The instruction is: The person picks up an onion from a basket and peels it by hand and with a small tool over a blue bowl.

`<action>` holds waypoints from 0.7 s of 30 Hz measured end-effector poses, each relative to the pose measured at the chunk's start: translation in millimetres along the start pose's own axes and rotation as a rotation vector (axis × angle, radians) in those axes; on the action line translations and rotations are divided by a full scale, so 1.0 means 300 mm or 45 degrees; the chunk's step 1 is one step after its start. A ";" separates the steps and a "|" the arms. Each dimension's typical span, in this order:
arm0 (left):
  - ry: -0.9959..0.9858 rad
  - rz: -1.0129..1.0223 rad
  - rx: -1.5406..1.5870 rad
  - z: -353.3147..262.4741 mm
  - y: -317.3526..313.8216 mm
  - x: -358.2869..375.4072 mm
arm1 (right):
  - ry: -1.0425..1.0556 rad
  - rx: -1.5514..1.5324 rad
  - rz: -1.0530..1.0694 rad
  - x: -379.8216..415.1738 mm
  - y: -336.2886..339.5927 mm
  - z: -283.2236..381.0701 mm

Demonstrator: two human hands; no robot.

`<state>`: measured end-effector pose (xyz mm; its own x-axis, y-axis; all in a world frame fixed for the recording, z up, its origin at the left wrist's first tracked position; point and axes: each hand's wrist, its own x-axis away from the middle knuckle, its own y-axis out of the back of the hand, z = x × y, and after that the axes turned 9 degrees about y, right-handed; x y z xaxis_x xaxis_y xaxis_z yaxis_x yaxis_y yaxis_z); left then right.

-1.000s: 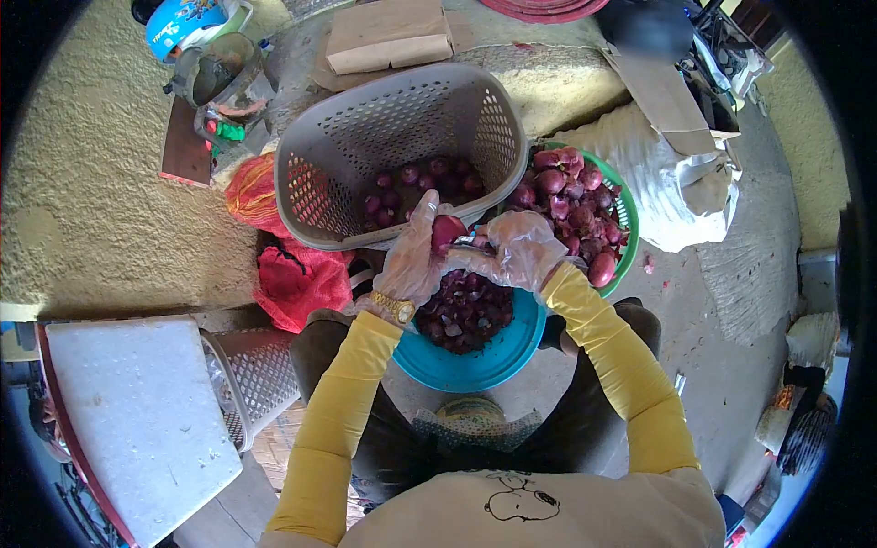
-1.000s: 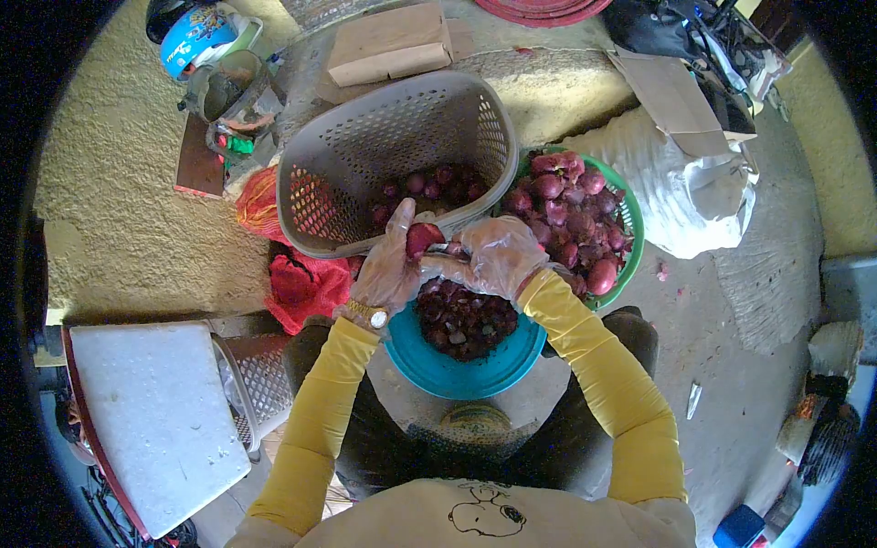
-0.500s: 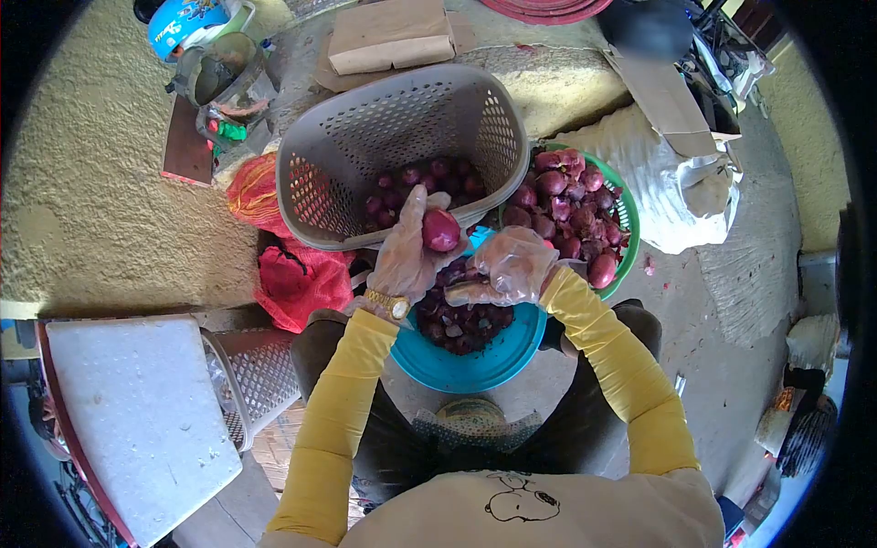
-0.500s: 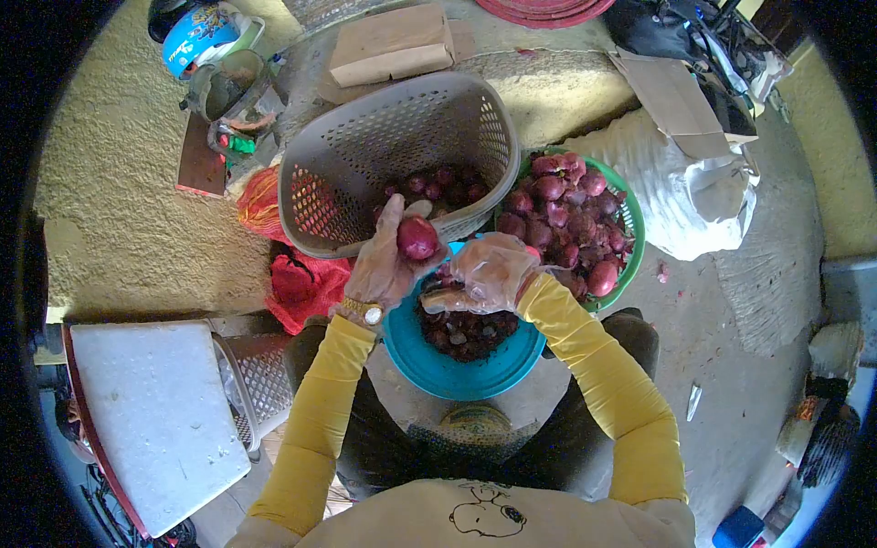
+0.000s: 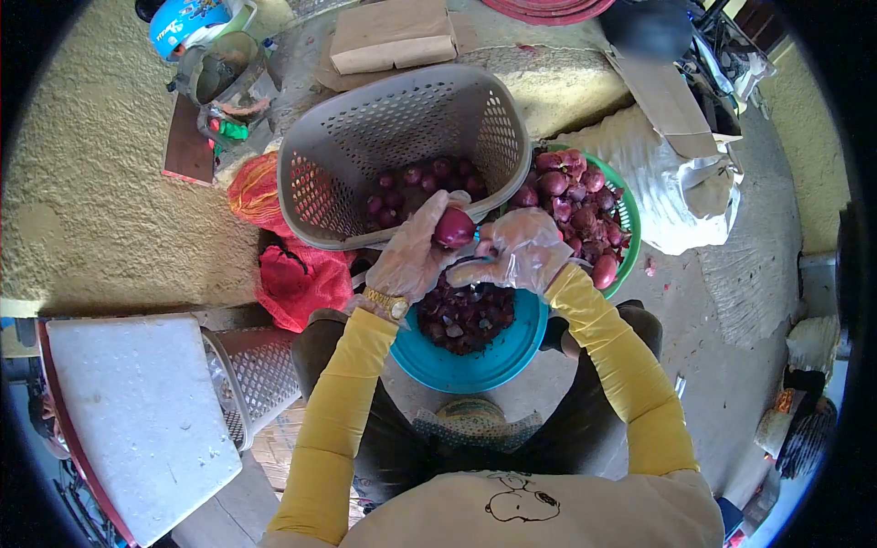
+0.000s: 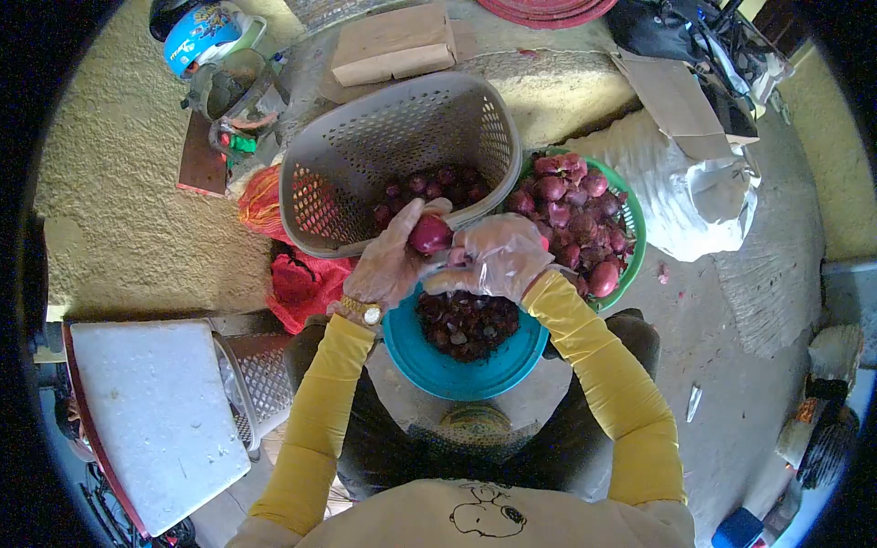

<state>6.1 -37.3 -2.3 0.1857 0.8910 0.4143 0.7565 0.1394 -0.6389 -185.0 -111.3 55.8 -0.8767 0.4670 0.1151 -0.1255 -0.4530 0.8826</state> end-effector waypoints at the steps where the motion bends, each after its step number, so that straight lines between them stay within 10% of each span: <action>1: -0.001 0.001 -0.001 0.011 0.019 -0.010 | -0.078 0.102 -0.009 -0.003 0.009 0.004; 9: -0.931 -0.242 -1.926 0.010 0.040 0.049 | -0.084 -0.032 -0.314 0.008 -0.008 -0.013; 21: -0.822 -0.258 -1.885 0.013 0.045 0.051 | 0.000 0.054 -0.267 0.009 -0.062 -0.052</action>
<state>16.7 -20.1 -7.1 0.0228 0.9869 -0.1599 0.7133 0.0961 0.6943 -192.1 -113.4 32.5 -0.8337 0.5474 -0.0732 -0.2855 -0.3138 0.9055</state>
